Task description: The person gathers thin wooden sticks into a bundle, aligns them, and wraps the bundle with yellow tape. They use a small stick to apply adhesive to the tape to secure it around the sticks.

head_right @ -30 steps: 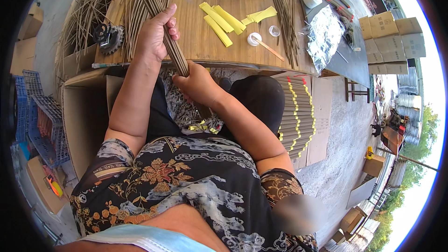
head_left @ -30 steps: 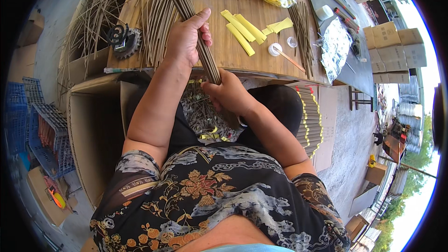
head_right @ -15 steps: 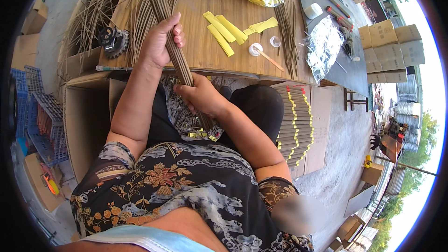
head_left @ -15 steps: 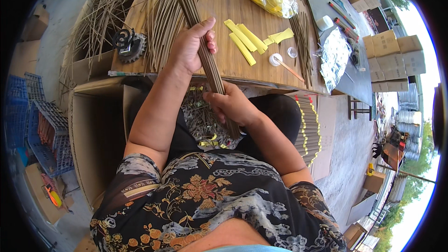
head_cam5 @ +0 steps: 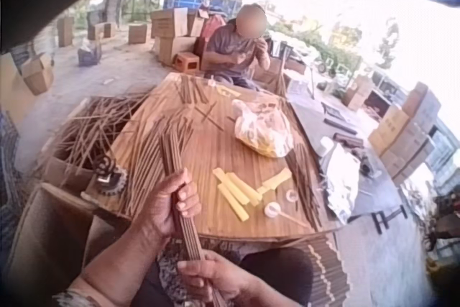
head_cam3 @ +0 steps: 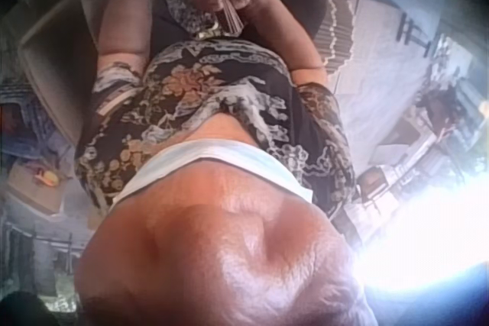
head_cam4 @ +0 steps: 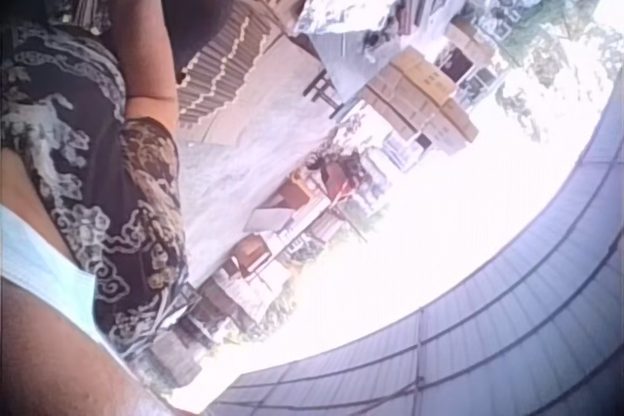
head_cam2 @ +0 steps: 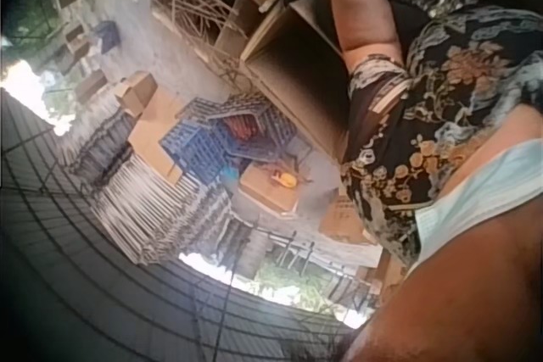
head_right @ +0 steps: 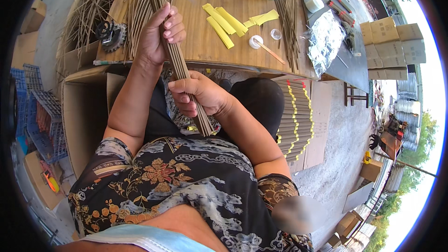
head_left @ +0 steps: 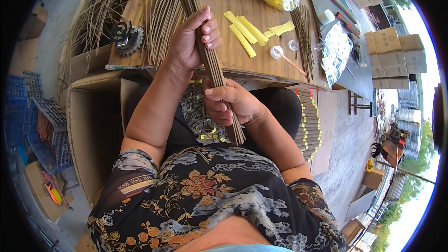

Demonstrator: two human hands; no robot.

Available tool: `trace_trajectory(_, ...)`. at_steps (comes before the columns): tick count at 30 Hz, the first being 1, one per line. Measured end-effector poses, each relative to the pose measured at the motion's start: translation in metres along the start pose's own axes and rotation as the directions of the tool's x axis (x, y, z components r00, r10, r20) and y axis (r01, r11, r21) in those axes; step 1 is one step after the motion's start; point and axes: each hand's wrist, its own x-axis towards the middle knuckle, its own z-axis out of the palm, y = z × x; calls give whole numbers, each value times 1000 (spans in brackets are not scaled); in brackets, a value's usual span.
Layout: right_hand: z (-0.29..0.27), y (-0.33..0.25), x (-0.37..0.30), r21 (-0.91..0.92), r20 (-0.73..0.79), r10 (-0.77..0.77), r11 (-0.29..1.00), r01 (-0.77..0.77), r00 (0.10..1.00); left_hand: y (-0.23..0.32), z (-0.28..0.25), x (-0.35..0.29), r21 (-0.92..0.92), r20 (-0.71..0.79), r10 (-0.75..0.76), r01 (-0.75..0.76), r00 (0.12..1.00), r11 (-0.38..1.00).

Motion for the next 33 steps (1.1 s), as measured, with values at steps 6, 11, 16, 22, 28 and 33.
trace_trajectory(6,-3,6,16,-805,-328,-475,592,21,817,-4,5,0,420,-326,236,-84,915,904)
trace_trajectory(11,3,1,1,72,33,-5,997,2,999,2,-4,3,55,-11,11,-10,1000,998)
trace_trajectory(16,3,7,13,-722,-384,-400,692,0,832,-6,1,2,414,-363,226,-61,904,908)
trace_trajectory(22,3,-2,0,-205,-141,-65,978,35,988,2,-7,5,65,-43,17,-14,999,998)
trace_trajectory(28,-4,4,11,-709,-331,-335,705,1,882,-5,-3,3,413,-311,206,-64,928,909)
trace_trajectory(33,3,-3,-2,10,-9,49,999,-49,999,2,-11,5,62,-56,40,-36,998,997)
